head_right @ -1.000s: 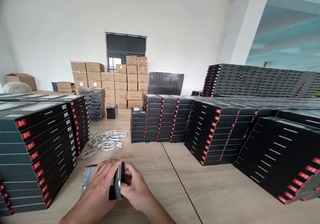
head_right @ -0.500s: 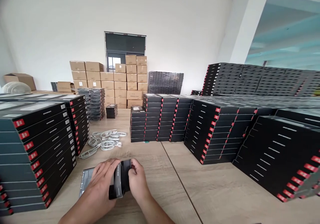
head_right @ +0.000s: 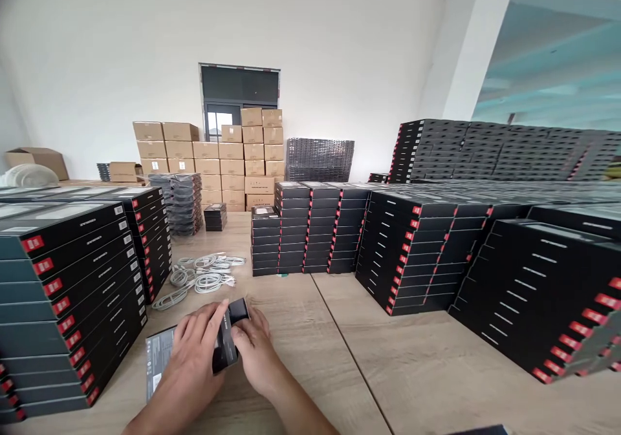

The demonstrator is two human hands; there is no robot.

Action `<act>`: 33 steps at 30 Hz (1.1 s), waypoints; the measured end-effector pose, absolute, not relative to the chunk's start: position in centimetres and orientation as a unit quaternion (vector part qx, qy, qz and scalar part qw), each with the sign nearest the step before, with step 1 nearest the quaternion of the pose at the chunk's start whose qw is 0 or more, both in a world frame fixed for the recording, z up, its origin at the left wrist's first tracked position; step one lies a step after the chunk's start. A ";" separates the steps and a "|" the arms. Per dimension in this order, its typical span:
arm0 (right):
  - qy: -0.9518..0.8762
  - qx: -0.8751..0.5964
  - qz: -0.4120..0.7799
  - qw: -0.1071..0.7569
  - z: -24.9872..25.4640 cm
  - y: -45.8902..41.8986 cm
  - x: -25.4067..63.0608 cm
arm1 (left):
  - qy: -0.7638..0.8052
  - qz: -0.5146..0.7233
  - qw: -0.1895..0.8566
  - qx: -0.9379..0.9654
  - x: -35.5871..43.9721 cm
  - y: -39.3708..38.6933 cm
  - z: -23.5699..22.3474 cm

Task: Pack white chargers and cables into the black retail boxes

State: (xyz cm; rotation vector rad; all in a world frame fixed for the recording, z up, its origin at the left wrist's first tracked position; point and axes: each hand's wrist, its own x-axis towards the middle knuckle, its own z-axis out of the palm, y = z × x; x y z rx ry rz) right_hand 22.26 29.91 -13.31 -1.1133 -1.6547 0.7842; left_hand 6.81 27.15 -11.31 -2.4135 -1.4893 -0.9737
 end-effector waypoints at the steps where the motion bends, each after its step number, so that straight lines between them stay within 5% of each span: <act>1: -0.654 -0.435 0.368 0.497 -13.1 30.0 22.5 | -0.496 -0.321 0.070 -0.804 6.8 27.1 -11.1; 5: -0.495 -0.375 0.518 0.588 -11.8 30.4 24.4 | -0.524 -0.308 0.067 -0.791 6.4 26.8 -10.0; 9: -0.374 -0.403 0.534 0.643 -11.6 31.9 27.3 | -0.610 -0.251 0.059 -0.749 4.9 27.4 -10.6; 15: -0.434 -0.465 0.539 0.552 -13.0 32.4 28.3 | -0.675 -0.254 0.042 -0.692 3.8 28.9 -12.4; 18: -0.504 -0.473 0.534 0.486 -13.0 31.6 26.9 | -0.578 -0.338 -0.103 -0.736 4.7 28.4 -12.2; 22: -0.666 -0.486 0.348 0.447 -12.1 32.0 26.0 | -0.416 -0.304 -0.292 -0.806 5.9 27.5 -11.7; 25: -0.741 -0.487 0.204 0.415 -11.2 34.2 25.2 | -0.401 -0.260 -0.301 -0.825 6.4 27.4 -11.3; 33: -0.841 -0.442 0.108 0.291 -10.2 44.1 15.2 | -0.393 -0.272 -0.325 -0.816 6.4 28.2 -11.1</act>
